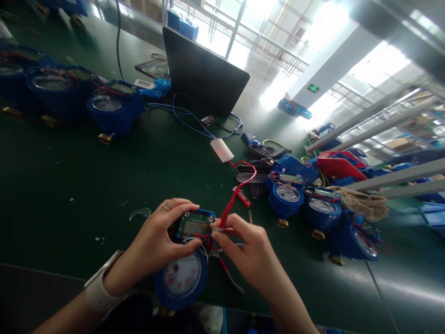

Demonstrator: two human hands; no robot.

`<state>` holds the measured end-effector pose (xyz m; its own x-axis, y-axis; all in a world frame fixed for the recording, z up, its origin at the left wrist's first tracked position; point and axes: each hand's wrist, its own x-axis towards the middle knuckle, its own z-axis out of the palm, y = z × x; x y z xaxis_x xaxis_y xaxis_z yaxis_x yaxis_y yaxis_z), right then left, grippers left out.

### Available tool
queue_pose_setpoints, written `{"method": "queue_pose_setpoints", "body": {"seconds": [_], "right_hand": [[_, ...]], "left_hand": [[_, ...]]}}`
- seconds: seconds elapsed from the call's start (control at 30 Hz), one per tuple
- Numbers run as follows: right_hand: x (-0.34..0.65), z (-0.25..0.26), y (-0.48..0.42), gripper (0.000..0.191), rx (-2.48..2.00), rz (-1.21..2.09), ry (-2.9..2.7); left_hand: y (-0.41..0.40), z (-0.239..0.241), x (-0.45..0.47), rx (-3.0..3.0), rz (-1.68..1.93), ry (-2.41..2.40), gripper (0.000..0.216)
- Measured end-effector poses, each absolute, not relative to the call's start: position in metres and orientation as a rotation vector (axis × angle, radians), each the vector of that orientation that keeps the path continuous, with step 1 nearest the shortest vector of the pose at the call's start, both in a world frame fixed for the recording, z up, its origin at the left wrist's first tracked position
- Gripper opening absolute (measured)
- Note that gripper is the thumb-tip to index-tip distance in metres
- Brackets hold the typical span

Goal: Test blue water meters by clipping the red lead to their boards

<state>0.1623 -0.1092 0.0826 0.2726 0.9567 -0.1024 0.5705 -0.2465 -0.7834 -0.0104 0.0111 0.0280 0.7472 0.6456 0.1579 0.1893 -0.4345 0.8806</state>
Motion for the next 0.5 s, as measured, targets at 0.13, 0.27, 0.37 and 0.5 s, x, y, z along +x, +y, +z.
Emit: {"method": "queue_pose_setpoints", "body": {"seconds": [0.13,0.27,0.37,0.5], "right_hand": [[0.161,0.084,-0.109,0.008,-1.909,0.78,-1.374],[0.162,0.083,-0.109,0.008,-1.907,0.764,-1.376],[0.163,0.08,-0.111,0.007,-1.896,0.764,-1.37],[0.164,0.074,-0.113,0.006,-1.842,0.826,-1.288]], "left_hand": [[0.012,0.028,-0.011,1.992,0.595,0.628,0.048],[0.012,0.028,-0.011,1.988,0.596,0.632,0.048],[0.012,0.029,-0.011,1.985,0.594,0.632,0.048],[0.011,0.029,-0.011,1.978,0.59,0.642,0.049]]}}
